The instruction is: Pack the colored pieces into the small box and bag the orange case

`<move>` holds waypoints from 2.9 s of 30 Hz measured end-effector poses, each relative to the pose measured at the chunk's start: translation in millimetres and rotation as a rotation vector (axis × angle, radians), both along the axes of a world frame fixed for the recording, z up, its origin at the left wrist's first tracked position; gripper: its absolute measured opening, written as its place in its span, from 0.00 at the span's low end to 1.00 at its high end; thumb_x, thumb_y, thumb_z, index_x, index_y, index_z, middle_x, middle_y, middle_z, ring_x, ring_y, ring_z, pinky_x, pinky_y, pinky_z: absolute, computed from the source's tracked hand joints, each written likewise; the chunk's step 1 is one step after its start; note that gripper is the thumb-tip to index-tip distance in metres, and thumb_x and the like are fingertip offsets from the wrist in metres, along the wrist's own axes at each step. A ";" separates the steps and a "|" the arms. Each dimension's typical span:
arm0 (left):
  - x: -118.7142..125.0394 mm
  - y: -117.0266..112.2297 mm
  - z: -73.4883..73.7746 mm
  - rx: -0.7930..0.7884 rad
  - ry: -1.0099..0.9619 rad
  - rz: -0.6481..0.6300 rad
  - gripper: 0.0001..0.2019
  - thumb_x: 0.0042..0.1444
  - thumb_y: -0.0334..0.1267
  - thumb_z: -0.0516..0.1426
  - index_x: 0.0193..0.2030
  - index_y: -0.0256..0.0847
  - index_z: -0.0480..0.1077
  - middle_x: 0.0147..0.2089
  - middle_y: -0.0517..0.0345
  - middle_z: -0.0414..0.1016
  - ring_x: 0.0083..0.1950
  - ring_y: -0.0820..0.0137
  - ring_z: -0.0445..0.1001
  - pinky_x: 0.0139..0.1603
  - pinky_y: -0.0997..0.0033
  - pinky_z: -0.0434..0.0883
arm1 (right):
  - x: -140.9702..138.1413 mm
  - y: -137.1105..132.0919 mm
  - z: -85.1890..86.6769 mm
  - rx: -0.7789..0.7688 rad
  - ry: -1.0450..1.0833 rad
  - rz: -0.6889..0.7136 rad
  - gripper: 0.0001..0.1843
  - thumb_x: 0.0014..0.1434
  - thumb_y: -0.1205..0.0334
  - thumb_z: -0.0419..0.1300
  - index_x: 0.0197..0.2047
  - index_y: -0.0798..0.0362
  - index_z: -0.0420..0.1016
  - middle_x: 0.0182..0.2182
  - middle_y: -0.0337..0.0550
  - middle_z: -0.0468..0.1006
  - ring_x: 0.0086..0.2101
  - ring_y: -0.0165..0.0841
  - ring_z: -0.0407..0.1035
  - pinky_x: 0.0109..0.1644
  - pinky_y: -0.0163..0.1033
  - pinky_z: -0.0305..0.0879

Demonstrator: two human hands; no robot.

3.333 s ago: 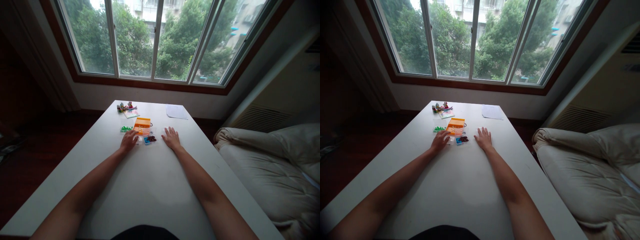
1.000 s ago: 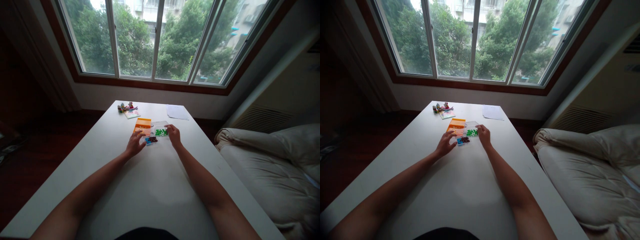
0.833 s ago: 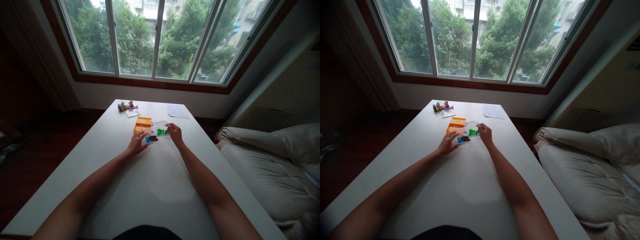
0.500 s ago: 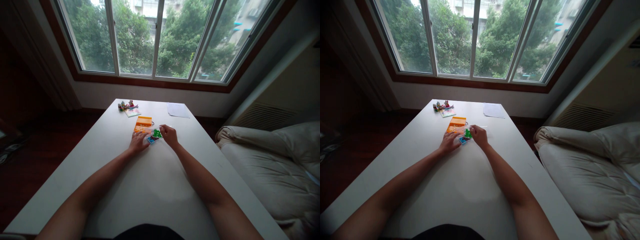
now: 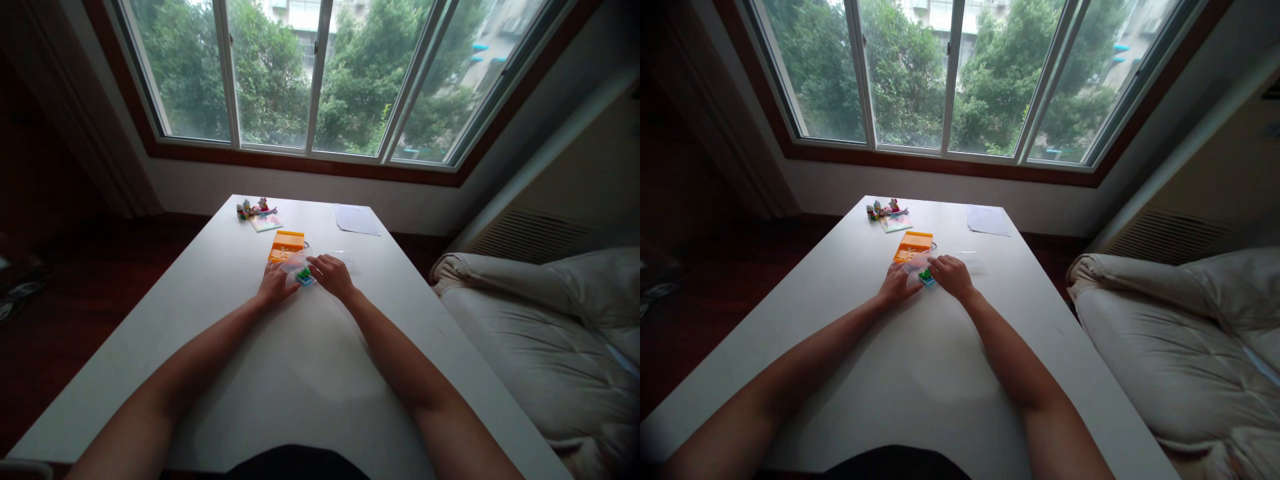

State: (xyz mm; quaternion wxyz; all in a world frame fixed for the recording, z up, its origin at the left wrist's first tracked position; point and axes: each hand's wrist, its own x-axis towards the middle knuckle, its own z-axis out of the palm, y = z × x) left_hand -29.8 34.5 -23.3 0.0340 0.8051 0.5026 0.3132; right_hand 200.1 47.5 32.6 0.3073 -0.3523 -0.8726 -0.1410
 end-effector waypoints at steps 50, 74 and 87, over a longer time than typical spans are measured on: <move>0.5 -4.0 4.7 -0.015 -0.004 -0.011 0.25 0.58 0.53 0.62 0.60 0.47 0.70 0.61 0.48 0.72 0.64 0.53 0.66 0.73 0.42 0.51 | 13.6 12.5 0.2 -0.157 0.574 -0.123 0.20 0.72 0.55 0.48 0.52 0.52 0.78 0.41 0.47 0.80 0.37 0.37 0.72 0.45 0.41 0.68; 7.2 -8.7 6.7 -0.001 -0.012 -0.123 0.32 0.57 0.47 0.64 0.67 0.47 0.63 0.64 0.47 0.67 0.65 0.53 0.67 0.68 0.50 0.64 | 66.0 50.2 -49.8 -0.412 1.004 -0.424 0.23 0.64 0.45 0.49 0.41 0.53 0.77 0.28 0.40 0.79 0.27 0.33 0.72 0.38 0.37 0.67; 0.9 -7.1 4.8 0.007 -0.001 -0.034 0.19 0.55 0.43 0.64 0.52 0.46 0.68 0.57 0.49 0.72 0.62 0.53 0.68 0.71 0.44 0.57 | 72.5 59.2 -60.6 -0.464 1.025 -0.417 0.25 0.60 0.47 0.53 0.53 0.53 0.75 0.44 0.46 0.79 0.26 0.30 0.73 0.35 0.37 0.69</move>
